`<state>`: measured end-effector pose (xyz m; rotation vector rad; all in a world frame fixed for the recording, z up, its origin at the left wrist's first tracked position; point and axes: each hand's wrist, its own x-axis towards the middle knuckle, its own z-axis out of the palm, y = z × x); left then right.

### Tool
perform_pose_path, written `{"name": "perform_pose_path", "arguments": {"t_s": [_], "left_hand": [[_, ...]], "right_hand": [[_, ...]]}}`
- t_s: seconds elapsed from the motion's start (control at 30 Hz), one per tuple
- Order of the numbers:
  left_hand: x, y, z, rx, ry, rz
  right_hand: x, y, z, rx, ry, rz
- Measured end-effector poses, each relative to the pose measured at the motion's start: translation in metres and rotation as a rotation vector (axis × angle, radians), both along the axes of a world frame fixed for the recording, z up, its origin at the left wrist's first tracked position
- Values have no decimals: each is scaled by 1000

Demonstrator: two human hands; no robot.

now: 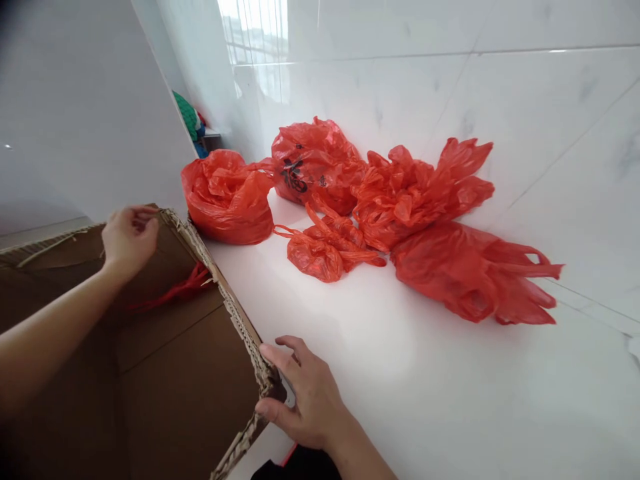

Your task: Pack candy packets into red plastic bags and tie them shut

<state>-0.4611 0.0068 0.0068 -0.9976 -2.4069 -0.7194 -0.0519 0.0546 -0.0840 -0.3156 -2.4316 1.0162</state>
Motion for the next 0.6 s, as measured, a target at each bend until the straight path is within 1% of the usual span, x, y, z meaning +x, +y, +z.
{"name": "perform_pose_path", "arguments": {"t_s": [0.07, 0.1, 0.13, 0.17, 0.2, 0.23, 0.27, 0.33, 0.4, 0.43, 0.5, 0.53, 0.6], "left_hand": [[46, 18, 24, 42, 84, -164], [71, 30, 32, 25, 117, -270], [96, 44, 36, -20, 159, -422], [120, 60, 36, -124, 233, -658], [141, 77, 34, -218, 253, -786], [159, 96, 29, -278, 255, -844], [173, 114, 23, -351, 245, -882], [191, 146, 8, -444, 212, -880], [199, 168, -3, -497, 179, -839], [201, 175, -7, -514, 163, -817], [202, 180, -6, -549, 127, -789], [201, 178, -2, -564, 106, -786], [196, 168, 12, -585, 56, -795]], "right_hand": [[2, -2, -1, 49, 8, 19], [3, -3, -1, 68, 21, 31], [4, -3, -2, 80, 36, 43], [5, -4, -3, 85, 50, 50], [6, -5, -3, 86, 58, 55], [7, -5, -3, 84, 62, 58], [8, -6, -4, 80, 63, 59], [11, -6, -3, 70, 57, 62], [12, -6, -3, 62, 50, 66], [13, -5, -2, 60, 48, 69], [14, -5, -1, 58, 38, 75], [14, -4, -1, 56, 31, 78], [14, -4, 1, 47, 15, 82]]}}
